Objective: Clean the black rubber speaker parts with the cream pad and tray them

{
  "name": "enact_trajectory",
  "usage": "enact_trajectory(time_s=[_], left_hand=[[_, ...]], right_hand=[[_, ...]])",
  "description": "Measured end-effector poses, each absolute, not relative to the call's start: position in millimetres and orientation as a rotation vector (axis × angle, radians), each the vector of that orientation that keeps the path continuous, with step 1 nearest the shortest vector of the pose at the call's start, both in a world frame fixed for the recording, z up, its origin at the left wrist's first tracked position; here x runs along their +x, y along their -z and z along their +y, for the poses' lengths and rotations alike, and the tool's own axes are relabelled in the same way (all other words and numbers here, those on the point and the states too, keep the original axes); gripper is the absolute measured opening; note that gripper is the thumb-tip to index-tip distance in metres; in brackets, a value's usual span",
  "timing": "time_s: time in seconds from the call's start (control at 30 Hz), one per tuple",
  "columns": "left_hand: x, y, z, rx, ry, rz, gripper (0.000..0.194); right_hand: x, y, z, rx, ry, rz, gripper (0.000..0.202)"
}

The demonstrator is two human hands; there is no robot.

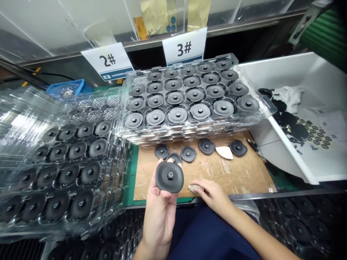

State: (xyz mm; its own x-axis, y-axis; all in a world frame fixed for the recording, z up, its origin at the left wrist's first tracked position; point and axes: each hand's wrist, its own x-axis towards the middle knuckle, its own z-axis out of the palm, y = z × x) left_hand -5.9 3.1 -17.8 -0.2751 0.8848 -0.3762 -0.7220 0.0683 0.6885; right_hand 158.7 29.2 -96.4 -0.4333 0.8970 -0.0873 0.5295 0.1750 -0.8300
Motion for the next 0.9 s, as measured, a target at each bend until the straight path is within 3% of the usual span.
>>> enact_trajectory(time_s=[0.2, 0.37, 0.5, 0.6, 0.73, 0.9], left_hand=[[-1, 16, 3, 0.294, -1.554, 0.976, 0.051], [4, 13, -1, 0.290, -1.567, 1.065, 0.053], [6, 14, -5, 0.245, -1.555, 1.075, 0.056], [8, 15, -5, 0.263, -1.561, 1.099, 0.053], [7, 14, -3, 0.267, -1.534, 1.107, 0.047], [6, 15, -4, 0.256, -1.541, 1.078, 0.049]], right_hand=[[158, 40, 45, -1.347, -1.094, -1.904, 0.022], [141, -17, 40, -1.053, -0.829, -2.071, 0.026], [136, -20, 33, -0.931, -0.926, -2.176, 0.023], [137, -16, 33, -1.014, -0.808, -2.156, 0.025], [138, -15, 35, -0.929, -1.035, -2.130, 0.021], [137, -21, 37, -0.999, -0.927, -2.116, 0.023]])
